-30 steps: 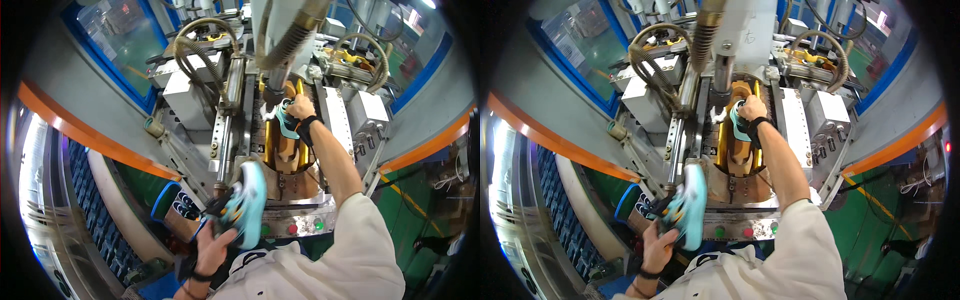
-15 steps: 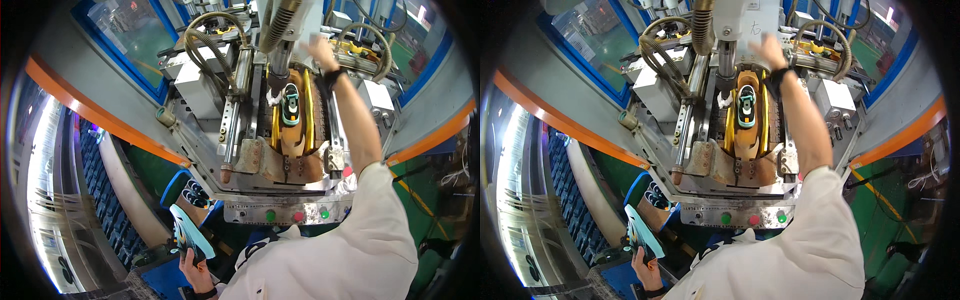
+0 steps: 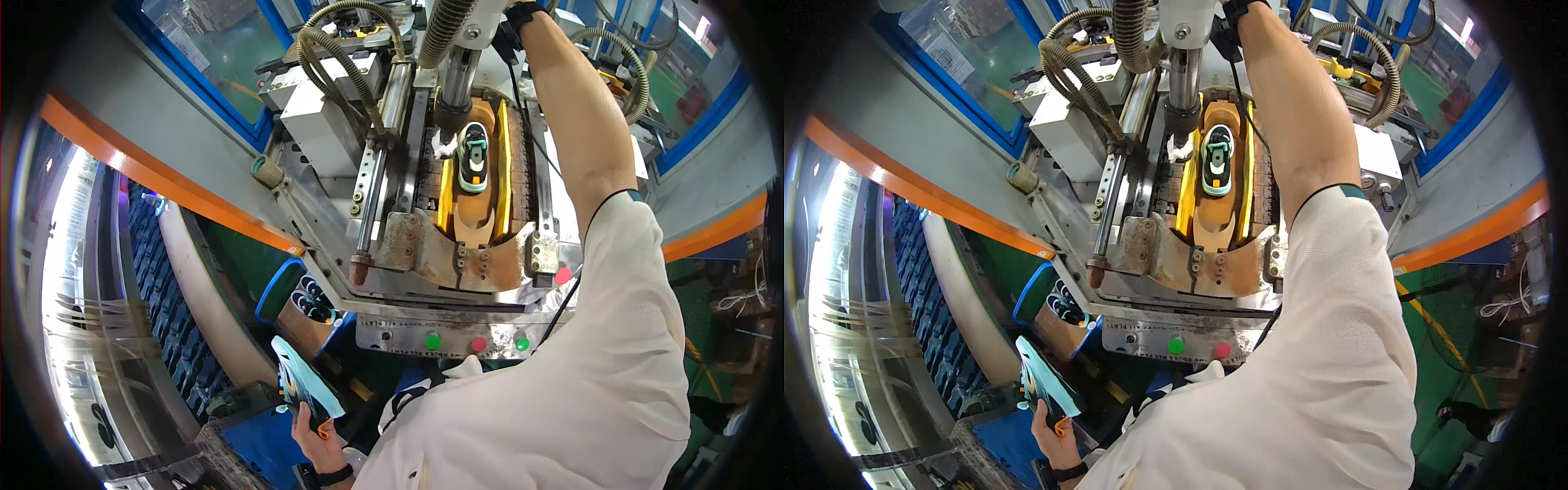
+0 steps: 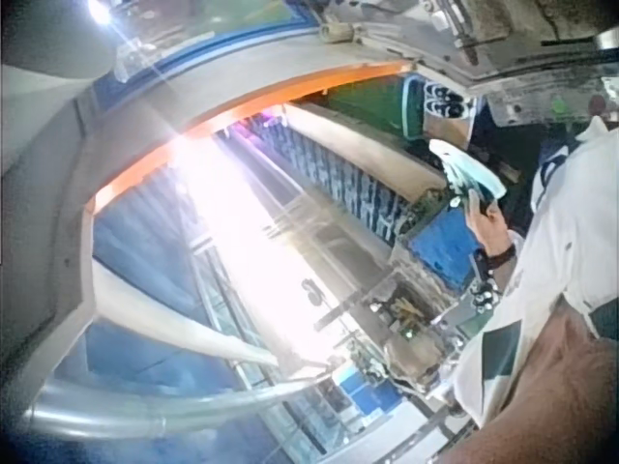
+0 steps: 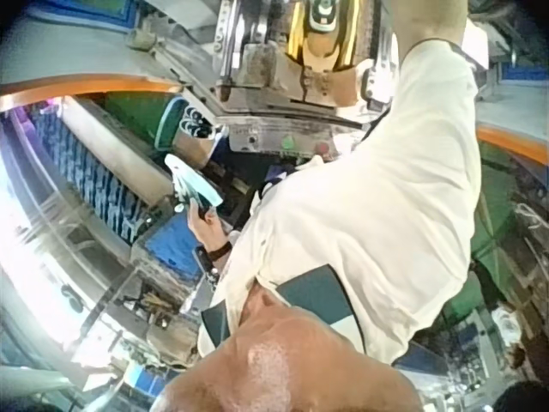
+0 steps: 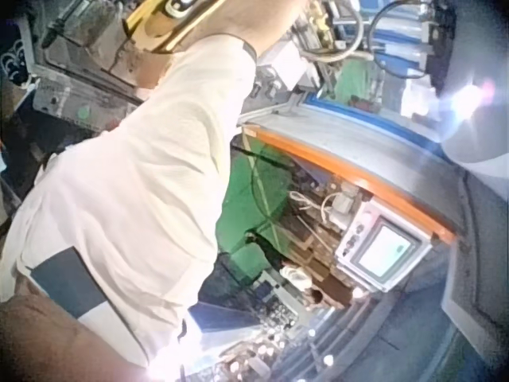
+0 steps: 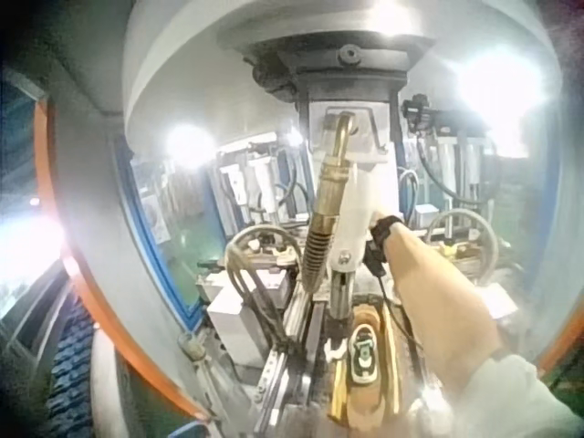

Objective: The recorder takes shoes from a conveyor belt and places them into a pressing machine for shaping.

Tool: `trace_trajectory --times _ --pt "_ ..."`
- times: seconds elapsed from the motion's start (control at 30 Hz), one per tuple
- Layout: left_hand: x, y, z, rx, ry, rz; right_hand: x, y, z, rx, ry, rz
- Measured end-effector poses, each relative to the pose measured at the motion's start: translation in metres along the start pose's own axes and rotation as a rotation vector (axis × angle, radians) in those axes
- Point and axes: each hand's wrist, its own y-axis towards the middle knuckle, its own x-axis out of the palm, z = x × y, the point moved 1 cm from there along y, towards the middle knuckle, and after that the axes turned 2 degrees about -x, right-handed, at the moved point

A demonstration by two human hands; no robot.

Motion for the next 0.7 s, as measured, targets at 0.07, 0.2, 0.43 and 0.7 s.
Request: trace_trajectory --times 0.07,0.2,0.43,0.7 --pt "0.008 0.006 0.003 -0.06 -0.059 -0.06 0.0 -0.005 -0.006 -0.011 -0.007 -0.006" --pt "0.002 0.007 0.001 -0.072 -0.118 -0.036 0.002 -0.003 -0.024 -0.01 -0.035 -0.046" --pt "-0.008 0.004 -0.01 0.092 0.035 -0.114 -0.029 -0.053 0.001 0.078 0.136 0.131" --pt "0.011 0.001 -0.01 -0.136 -0.041 -0.194 -0.116 -0.12 0.072 0.101 1.141 0.479"
